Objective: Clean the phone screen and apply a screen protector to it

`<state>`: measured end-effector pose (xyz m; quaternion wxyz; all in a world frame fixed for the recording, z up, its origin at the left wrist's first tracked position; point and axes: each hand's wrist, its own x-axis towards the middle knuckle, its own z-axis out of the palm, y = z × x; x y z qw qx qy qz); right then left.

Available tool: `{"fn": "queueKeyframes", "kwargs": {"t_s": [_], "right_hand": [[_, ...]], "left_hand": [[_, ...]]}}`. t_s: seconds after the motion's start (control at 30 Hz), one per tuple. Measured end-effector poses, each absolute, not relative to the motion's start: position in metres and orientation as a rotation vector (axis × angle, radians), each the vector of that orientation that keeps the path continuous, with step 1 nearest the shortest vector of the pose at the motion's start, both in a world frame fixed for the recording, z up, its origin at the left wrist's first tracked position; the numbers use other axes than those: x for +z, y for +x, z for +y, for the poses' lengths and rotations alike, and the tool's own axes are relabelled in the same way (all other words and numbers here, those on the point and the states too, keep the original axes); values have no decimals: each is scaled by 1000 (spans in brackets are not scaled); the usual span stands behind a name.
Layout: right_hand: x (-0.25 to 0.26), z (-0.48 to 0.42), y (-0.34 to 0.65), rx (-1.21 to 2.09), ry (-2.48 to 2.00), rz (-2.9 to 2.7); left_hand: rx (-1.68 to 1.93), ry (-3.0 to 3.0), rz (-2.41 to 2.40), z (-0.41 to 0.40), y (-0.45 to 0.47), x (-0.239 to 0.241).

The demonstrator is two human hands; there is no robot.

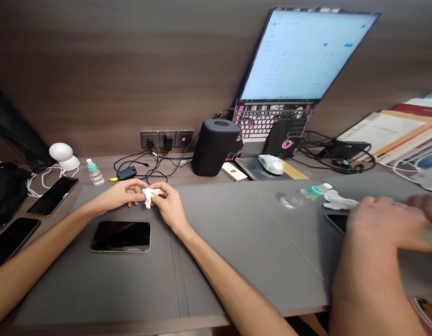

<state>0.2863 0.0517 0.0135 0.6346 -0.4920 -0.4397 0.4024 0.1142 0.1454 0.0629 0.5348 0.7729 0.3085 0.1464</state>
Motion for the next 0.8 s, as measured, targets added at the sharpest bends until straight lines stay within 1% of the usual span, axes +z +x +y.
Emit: {"fn": "queueKeyframes", "kwargs": {"t_s": [0.1,0.3,0.5,0.57,0.67,0.8], "right_hand": [[9,53,286,857,-1194,-1034],[11,54,288,987,-1180,-1058],[20,50,280,1145,-1010,-1135],[19,50,279,1068,-1056,-1158],[16,54,283,916,-1177,-1206],[12,61,293,839,-1230,-1260]], "left_hand": [[347,1805,748,147,114,59],[346,1851,793,152,113,50],[493,1947,839,155,107,49],[512,1980,814,155,105,51],[447,1994,736,155,104,53],[377,1992,707,157,102,53]]}}
